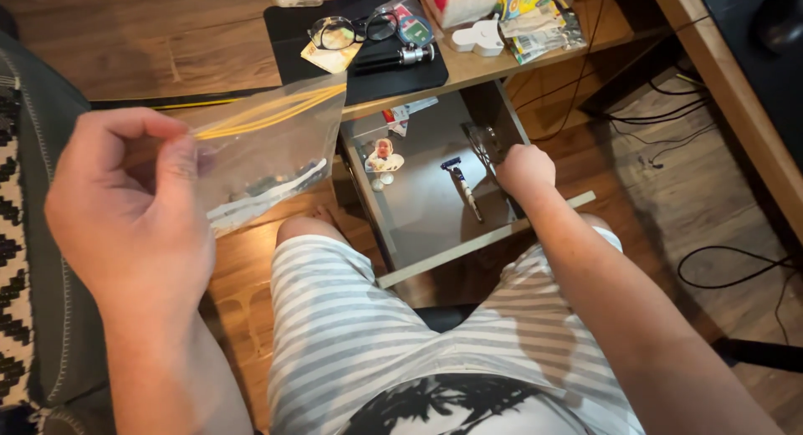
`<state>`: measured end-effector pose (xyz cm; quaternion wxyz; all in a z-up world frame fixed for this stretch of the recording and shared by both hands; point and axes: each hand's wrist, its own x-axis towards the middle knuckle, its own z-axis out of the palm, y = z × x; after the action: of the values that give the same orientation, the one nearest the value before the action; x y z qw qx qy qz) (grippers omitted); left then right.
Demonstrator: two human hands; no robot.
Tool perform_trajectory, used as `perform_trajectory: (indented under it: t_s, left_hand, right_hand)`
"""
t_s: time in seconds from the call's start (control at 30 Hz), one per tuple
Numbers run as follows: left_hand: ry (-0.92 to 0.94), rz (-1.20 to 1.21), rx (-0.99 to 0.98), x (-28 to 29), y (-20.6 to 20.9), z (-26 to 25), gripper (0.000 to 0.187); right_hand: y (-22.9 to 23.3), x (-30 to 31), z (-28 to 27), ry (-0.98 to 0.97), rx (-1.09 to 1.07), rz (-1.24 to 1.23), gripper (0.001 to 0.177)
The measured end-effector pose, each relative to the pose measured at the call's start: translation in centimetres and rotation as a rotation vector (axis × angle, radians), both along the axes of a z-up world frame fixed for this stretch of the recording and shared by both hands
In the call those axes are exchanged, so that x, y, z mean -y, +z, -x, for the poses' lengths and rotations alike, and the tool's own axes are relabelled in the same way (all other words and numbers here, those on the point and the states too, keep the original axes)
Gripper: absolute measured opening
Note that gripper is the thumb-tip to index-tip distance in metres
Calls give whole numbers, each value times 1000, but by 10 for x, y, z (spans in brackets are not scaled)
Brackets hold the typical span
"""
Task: Organizing various small items, boxes, and bags inside a desk drawer.
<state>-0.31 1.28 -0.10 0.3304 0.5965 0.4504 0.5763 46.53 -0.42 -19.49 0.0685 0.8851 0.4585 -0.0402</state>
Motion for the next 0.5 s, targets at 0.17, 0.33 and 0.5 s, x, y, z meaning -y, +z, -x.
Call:
perform_trajectory:
  t_s: [0.17,0.33,0.5]
  left_hand:
    - [-14,-15,6,-4,-6,5,9]
    - [-22,-33,-1,-4,-9,2,9]
    - [-13,-9,-40,-2,-6,-5,8]
  right_hand:
    - [17,6,10,-60,13,131,27]
    - [34,10,25,-64,66,283,28]
    - [27,-2,56,138,-29,263,54]
